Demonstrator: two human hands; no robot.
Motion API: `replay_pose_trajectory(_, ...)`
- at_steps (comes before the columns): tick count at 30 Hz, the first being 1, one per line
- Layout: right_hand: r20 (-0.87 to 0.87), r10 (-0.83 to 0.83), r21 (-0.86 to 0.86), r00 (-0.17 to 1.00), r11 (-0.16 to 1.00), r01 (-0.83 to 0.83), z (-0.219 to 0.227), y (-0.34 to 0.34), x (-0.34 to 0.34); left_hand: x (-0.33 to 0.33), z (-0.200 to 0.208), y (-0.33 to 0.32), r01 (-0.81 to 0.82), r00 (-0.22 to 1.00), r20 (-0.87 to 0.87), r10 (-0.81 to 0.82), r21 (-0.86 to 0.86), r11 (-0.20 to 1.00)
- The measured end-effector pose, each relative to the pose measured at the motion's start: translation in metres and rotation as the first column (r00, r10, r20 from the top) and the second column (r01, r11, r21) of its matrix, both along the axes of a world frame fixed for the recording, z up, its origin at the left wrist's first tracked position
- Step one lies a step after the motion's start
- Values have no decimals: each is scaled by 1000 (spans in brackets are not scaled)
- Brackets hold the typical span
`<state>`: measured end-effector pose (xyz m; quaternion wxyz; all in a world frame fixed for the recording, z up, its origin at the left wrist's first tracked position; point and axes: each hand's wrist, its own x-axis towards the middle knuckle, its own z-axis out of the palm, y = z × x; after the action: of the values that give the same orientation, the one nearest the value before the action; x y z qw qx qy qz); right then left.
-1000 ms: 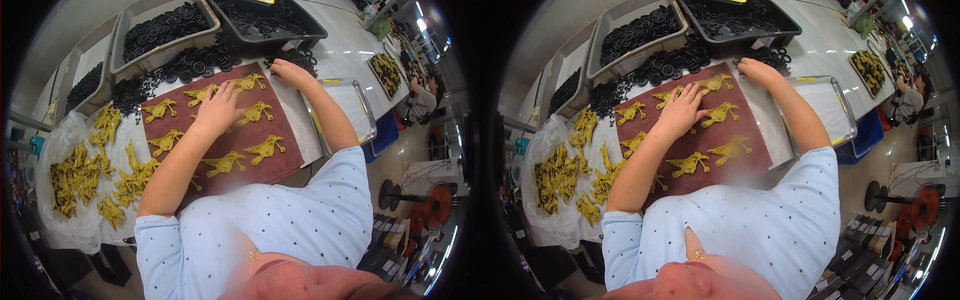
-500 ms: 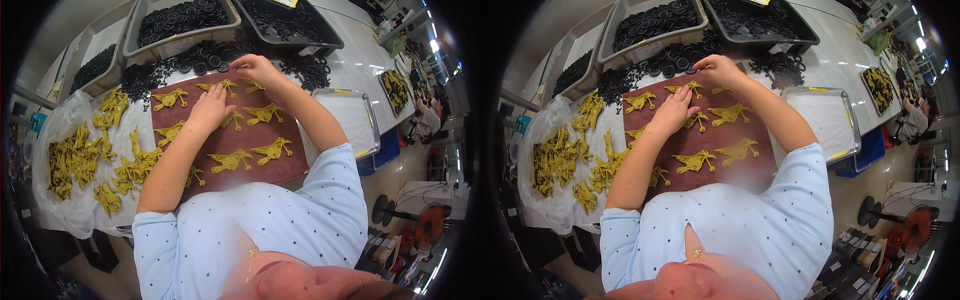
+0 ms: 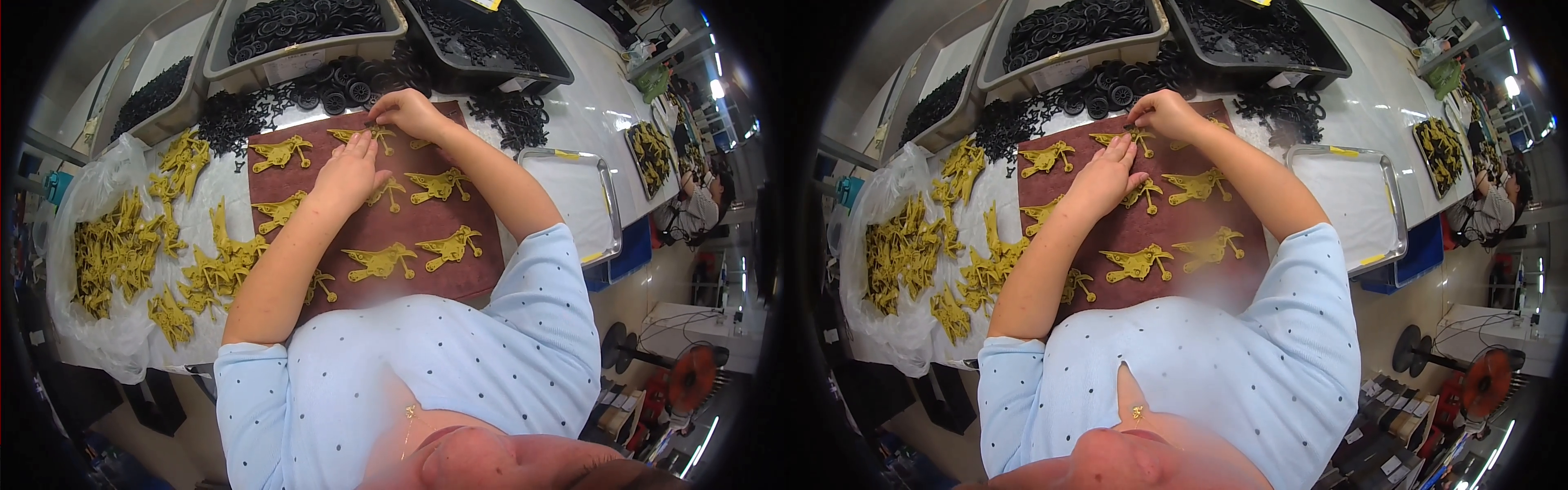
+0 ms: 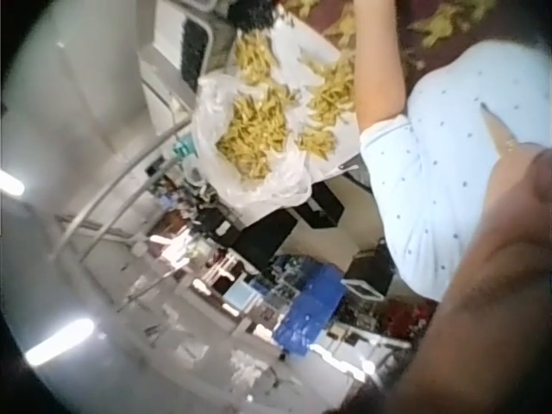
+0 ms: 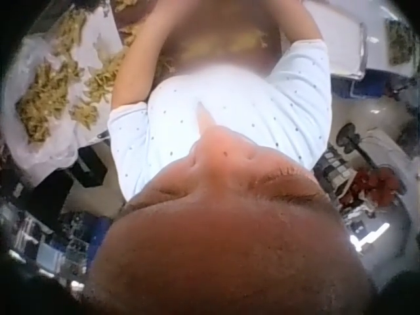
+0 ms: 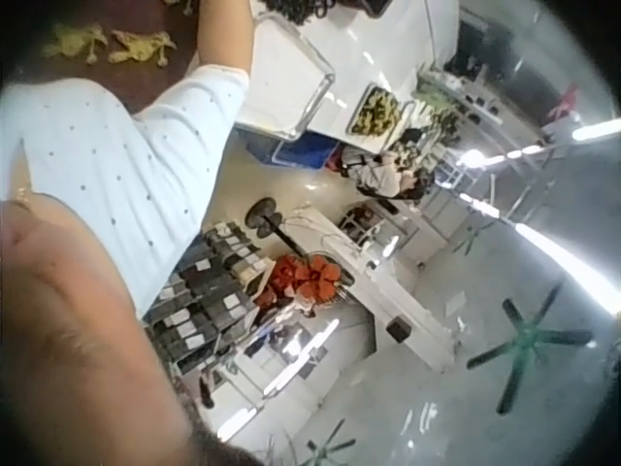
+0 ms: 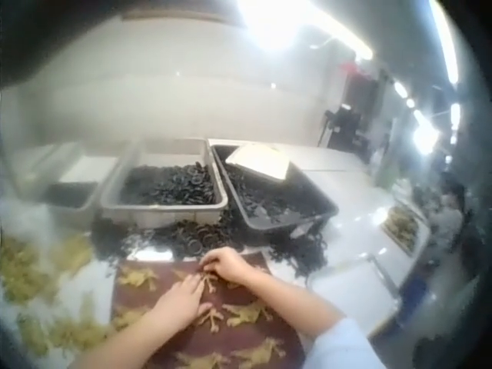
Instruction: The person arranges toy motorcycle frames on a mat, attaches handlebars to the frames, and attaches wheels to the frames by hand.
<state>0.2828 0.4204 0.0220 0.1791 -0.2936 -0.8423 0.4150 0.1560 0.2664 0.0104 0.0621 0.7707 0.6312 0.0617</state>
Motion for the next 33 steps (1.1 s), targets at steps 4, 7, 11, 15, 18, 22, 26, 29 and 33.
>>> replay_pose_trajectory(4, -48, -94, -102, 994, 991, 89, 0, -4, -1, 2, 0, 1, -1, 1000, -11, 1, -1, 1000)
replay_pose_trajectory(7, -54, -62, -25, 997, 998, 61, -13, -3, -5, 3, 2, 0, -9, 1000, -8, 9, 11, 1000)
replay_pose_trajectory(11, 11, -25, 61, 1000, 998, 24, -4, -2, -5, 3, 1, 0, -15, 1000, -10, 15, 22, 1000)
replay_pose_trajectory(15, 164, 44, 26, 985, 998, -49, 3, 9, -4, 5, 2, 1, -18, 1000, -12, 18, 14, 1000)
replay_pose_trajectory(18, 299, 76, 145, 951, 982, -124, 13, 8, -12, 5, 3, 1, -26, 1000, 9, 26, 6, 1000)
replay_pose_trajectory(22, 448, 58, 350, 892, 907, -234, 20, -3, -24, 5, 3, 1, -30, 1000, -3, 30, 1, 1000)
replay_pose_trajectory(26, 448, 64, 408, 892, 873, -268, 13, -1, -28, 4, 1, 2, -12, 1000, -3, 12, 85, 996)
replay_pose_trajectory(29, 461, 56, 391, 886, 883, -259, 14, -3, -30, 4, 2, 2, -13, 1000, -7, 13, 73, 997)
replay_pose_trajectory(33, 486, 41, 489, 873, 815, -310, 4, 1, -36, 5, 6, 4, -30, 1000, -9, 30, -8, 1000)
